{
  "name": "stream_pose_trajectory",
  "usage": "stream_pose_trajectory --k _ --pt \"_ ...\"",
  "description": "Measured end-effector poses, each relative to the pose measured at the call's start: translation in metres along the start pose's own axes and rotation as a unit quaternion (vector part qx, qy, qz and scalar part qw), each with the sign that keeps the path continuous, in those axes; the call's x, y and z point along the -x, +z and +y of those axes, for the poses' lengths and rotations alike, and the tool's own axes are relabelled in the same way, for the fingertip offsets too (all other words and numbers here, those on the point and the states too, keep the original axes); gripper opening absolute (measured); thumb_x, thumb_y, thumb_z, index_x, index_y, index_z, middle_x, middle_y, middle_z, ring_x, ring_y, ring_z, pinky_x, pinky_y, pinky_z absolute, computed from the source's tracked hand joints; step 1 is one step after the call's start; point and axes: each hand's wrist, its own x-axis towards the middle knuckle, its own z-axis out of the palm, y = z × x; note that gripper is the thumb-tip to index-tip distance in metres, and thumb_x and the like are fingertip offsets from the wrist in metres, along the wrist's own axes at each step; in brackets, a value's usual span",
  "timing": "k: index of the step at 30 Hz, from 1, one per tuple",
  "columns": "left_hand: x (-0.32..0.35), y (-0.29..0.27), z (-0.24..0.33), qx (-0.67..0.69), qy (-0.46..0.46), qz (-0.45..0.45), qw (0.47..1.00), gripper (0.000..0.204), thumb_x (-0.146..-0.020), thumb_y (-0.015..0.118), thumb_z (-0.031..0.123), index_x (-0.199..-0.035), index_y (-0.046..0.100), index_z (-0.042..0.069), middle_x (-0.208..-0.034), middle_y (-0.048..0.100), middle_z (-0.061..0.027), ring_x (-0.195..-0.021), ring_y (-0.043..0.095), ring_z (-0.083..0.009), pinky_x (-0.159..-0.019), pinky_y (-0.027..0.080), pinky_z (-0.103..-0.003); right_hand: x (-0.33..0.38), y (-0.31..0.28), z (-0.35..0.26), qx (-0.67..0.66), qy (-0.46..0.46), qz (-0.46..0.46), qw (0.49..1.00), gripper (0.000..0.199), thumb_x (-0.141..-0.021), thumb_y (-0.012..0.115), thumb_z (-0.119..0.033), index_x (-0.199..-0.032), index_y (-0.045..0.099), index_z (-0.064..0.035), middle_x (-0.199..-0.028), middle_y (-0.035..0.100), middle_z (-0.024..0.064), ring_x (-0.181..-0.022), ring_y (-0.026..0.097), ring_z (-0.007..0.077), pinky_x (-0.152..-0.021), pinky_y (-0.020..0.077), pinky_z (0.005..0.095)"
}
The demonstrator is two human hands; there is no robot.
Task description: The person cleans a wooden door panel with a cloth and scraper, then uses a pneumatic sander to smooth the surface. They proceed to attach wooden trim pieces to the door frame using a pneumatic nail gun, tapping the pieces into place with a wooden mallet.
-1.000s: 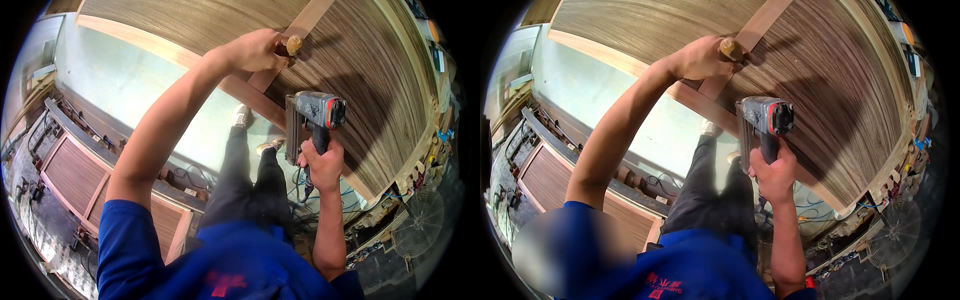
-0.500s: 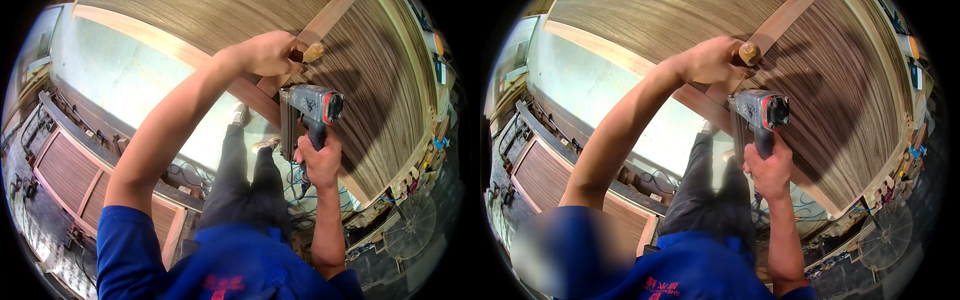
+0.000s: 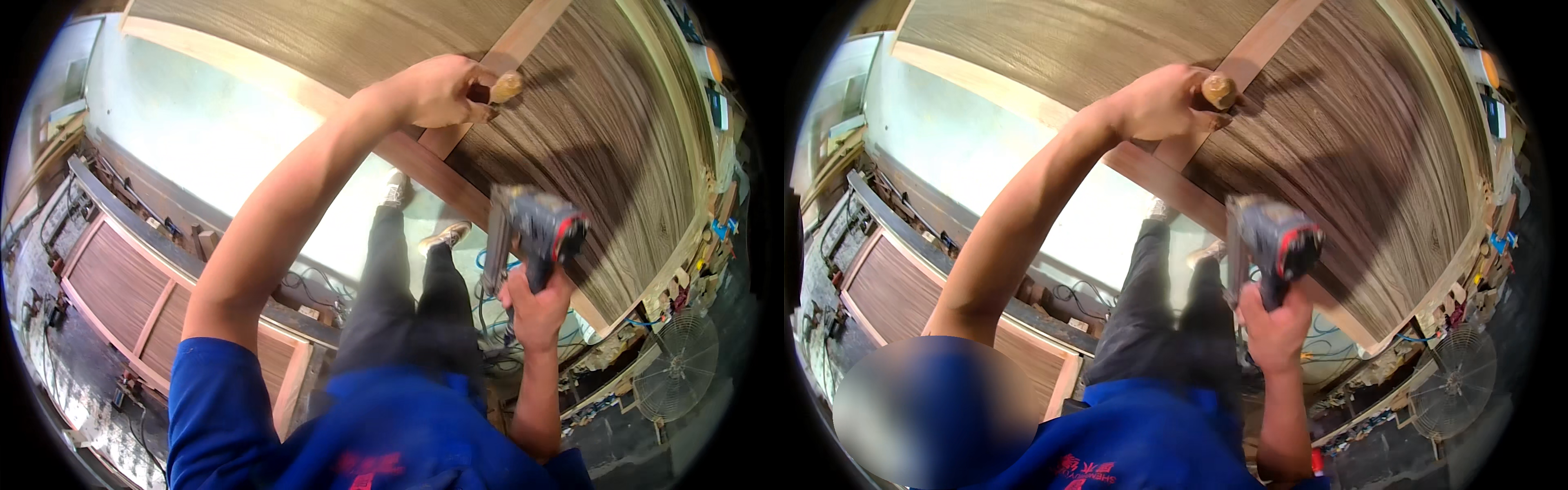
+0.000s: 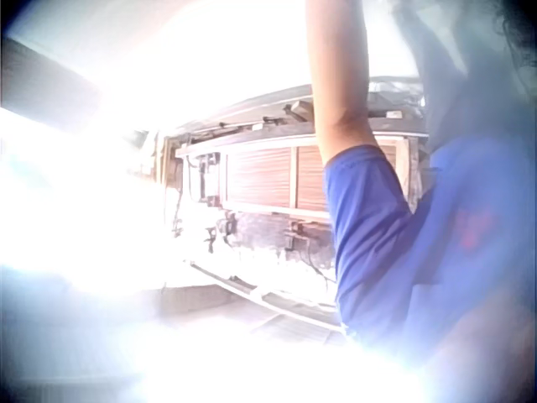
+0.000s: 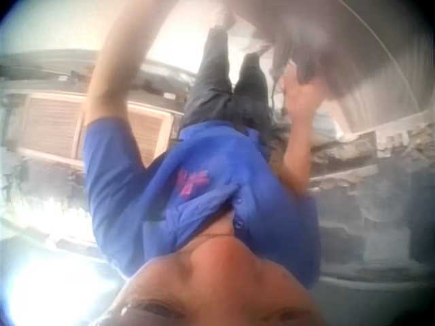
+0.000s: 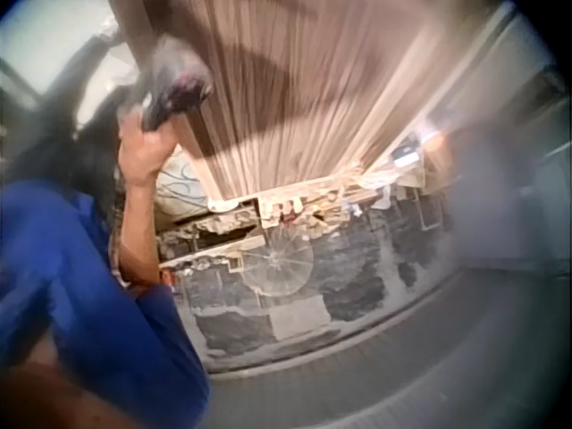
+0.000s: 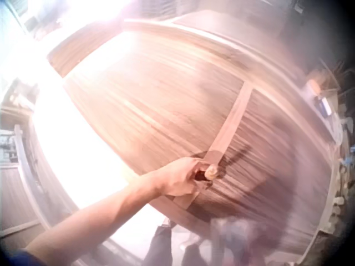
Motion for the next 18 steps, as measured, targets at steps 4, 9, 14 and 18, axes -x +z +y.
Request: stream_pose_trajectory --k 4,9,14,18 --pt "-0.014 0.004 0.023 0.052 0.028 -0.031 0.998 0.037 -0.092 0.074 0.020 -0.125 0.071 0.004 -0.110 0.076 -0.0172 -0.098 0.071 -0.0312 -0.091 0.055 -0.042 0.066 -0.085 0.062 0.058 0.014 0.065 0.996 0.010 -0.095 0.068 -0.003 -0.104 0.063 0.0002 -0.076 0.063 0.0034 -0.059 0.059 0.0119 -0.060 0.0511 0.0293" --pt "0.004 0.022 -0.033 -0.008 -0.119 0.002 0.993 0.040 -0.109 0.060 0.029 -0.141 0.066 0.006 -0.129 0.073 -0.0143 -0.118 0.068 -0.0244 -0.102 0.052 -0.039 0.149 -0.207 0.155 0.118 0.075 0.234 0.962 0.017 -0.091 0.076 -0.012 -0.101 0.069 0.0005 -0.076 0.066 0.0078 -0.071 0.066 0.0207 -0.066 0.0533 0.0386" --pt "0.017 0.008 -0.021 0.029 -0.160 0.080 0.983 0.044 -0.109 0.059 0.019 -0.147 0.060 -0.004 -0.144 0.066 -0.0112 -0.131 0.062 -0.0200 -0.113 0.046 -0.035 0.186 -0.319 0.257 0.234 0.055 0.419 0.876 0.027 -0.079 0.082 -0.019 -0.095 0.070 0.0003 -0.080 0.069 0.0217 -0.071 0.067 0.0417 -0.065 0.0532 0.0468" --pt "0.040 -0.005 -0.066 0.096 -0.211 0.188 0.954 0.046 -0.110 0.059 0.024 -0.145 0.060 -0.005 -0.146 0.063 -0.0142 -0.131 0.063 -0.0236 -0.113 0.051 -0.037 0.190 -0.406 0.294 0.175 0.061 0.459 0.869 0.021 -0.080 0.080 -0.012 -0.096 0.070 -0.0010 -0.078 0.070 0.0193 -0.068 0.068 0.0396 -0.063 0.0530 0.0452"
